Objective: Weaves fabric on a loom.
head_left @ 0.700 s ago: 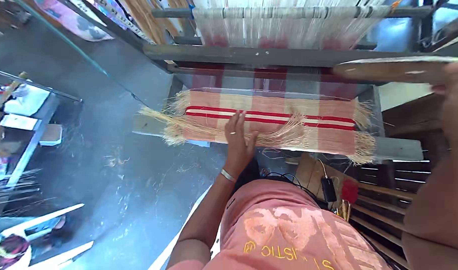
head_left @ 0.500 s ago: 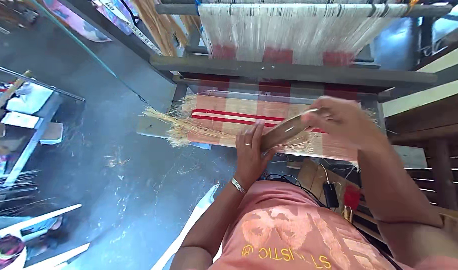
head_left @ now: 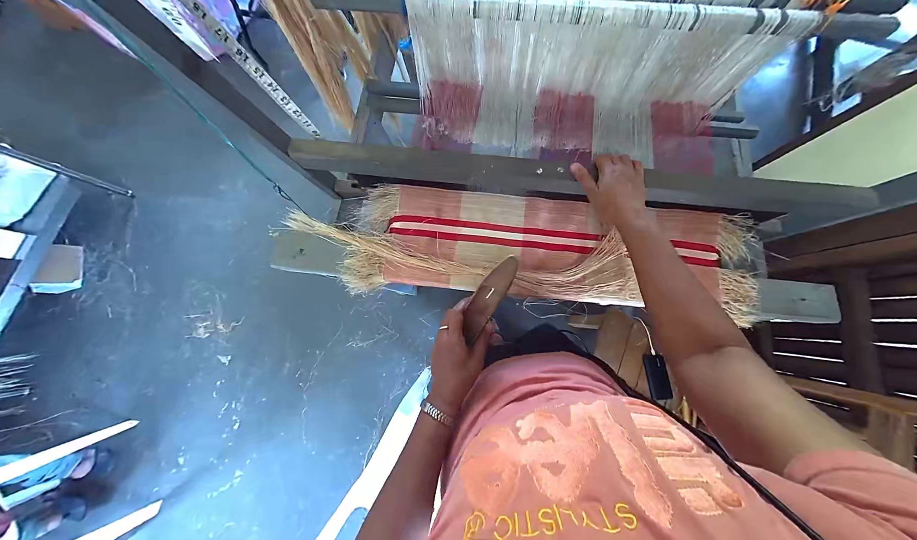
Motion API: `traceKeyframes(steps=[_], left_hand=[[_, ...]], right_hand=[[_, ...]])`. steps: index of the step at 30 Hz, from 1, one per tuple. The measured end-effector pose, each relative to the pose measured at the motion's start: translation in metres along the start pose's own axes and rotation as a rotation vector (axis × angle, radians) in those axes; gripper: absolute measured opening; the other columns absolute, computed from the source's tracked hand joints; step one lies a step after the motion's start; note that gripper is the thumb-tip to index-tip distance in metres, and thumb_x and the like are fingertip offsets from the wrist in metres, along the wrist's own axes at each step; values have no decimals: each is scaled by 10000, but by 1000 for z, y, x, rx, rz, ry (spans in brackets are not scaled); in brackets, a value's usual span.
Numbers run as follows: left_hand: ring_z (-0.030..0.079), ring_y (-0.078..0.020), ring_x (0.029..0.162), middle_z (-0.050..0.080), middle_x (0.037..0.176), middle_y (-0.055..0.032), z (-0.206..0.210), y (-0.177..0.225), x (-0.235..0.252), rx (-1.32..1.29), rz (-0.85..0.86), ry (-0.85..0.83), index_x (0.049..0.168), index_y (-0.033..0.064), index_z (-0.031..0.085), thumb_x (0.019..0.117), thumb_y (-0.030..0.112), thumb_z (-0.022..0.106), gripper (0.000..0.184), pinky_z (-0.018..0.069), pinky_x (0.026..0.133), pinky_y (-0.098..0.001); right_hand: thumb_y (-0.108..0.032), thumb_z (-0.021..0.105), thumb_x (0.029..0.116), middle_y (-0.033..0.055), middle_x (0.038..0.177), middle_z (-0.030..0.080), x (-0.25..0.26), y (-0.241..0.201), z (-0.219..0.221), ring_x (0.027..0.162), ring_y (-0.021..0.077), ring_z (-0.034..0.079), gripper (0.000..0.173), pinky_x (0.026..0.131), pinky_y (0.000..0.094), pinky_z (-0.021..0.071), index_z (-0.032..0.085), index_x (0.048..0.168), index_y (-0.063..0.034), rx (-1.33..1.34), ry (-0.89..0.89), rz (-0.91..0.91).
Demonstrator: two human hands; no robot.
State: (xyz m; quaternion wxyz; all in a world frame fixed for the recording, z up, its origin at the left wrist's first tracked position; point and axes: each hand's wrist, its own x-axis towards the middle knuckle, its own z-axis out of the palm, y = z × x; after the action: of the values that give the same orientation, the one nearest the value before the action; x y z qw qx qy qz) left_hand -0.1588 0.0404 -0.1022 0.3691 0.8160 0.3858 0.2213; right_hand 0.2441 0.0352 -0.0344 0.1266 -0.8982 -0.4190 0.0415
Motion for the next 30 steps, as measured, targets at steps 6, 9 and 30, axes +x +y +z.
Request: traceKeyframes(steps=[6, 9, 30], left_hand=[[671, -234, 1127, 664, 1265, -146, -11, -13, 9, -19, -76, -53, 1412, 22, 531, 943, 424, 701, 641, 562, 968, -461], [670, -230, 1116, 664, 1257, -146, -14, -19, 11, -37, -74, -80, 1424, 24, 518, 943, 436, 698, 658, 562, 966, -463], [689, -229, 1001, 687, 1132, -161, 0, -22, 41, 3, -24, -59, 1418, 12, 503, 939, 445, 704, 676, 578, 899, -442]], right_hand=[[-700, 294, 1026, 218, 1326, 642, 5, -3, 4, 1310, 404, 544, 814, 1129, 599, 339, 641, 1272, -7, -38, 21, 28], [-714, 283, 1020, 191, 1336, 642, 6, -1, 6, 1309, 377, 547, 822, 1135, 584, 335, 644, 1275, -22, -39, 14, 33], [-665, 291, 1043, 175, 1253, 666, 27, 1, 8, 1254, 362, 571, 746, 1092, 559, 373, 646, 1204, -29, -53, 16, 31]])
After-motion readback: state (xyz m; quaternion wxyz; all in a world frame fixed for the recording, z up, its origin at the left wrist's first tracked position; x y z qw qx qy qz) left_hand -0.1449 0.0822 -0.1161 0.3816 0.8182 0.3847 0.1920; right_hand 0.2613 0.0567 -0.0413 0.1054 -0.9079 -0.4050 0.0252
